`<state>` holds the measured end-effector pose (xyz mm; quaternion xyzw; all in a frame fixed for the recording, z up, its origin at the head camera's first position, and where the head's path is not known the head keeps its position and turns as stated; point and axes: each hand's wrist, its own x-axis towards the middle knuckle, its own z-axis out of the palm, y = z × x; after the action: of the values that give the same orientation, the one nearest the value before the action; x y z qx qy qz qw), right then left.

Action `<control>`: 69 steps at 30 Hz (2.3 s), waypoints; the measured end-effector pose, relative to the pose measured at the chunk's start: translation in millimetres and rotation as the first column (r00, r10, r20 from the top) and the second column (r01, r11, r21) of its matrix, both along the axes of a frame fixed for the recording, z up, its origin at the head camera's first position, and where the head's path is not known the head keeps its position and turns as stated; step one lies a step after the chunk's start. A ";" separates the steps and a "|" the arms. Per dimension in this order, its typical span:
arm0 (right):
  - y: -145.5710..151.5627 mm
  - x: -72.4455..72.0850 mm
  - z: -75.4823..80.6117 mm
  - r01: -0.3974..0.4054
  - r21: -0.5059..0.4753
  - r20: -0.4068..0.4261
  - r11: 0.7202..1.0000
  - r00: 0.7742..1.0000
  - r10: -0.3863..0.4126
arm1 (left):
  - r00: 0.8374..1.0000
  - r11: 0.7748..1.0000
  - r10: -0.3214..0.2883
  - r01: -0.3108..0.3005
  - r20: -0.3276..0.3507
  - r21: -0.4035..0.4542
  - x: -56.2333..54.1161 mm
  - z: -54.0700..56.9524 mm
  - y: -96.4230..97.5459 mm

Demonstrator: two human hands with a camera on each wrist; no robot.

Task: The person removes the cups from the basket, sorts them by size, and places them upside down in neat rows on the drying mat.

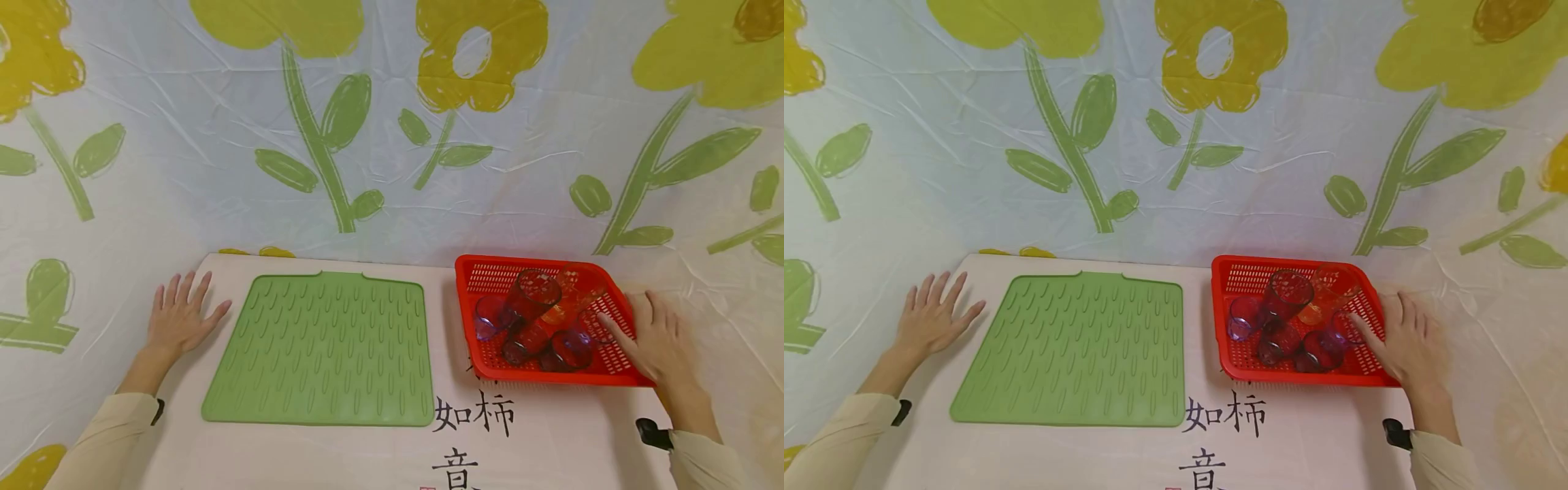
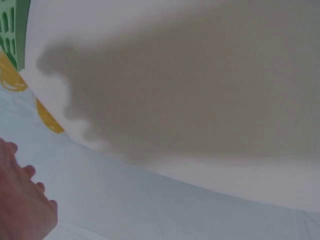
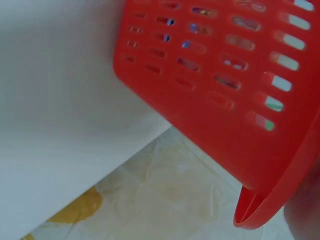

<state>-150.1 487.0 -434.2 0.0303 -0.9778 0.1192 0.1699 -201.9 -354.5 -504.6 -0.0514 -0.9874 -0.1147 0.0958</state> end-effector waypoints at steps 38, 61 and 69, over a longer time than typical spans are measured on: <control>-30.6 -2.7 -14.3 -0.060 -0.156 0.141 0.986 0.987 0.082 | 0.991 0.935 0.058 -0.010 -0.125 0.354 15.2 1.8 65.7; -23.1 -19.0 -2.4 0.086 -0.371 0.455 0.925 0.885 0.101 | 0.998 0.871 0.045 -0.019 -0.039 0.491 21.1 0.6 87.1; -23.0 -9.4 -2.6 0.175 -0.426 0.443 0.888 0.896 0.036 | 0.999 0.845 0.029 0.000 -0.046 0.535 21.0 -1.3 89.6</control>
<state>-159.5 464.0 -436.9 -0.0739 -0.9356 0.3419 -0.0480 -180.9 -264.8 -505.9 -0.0182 -0.9140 -0.3831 0.1327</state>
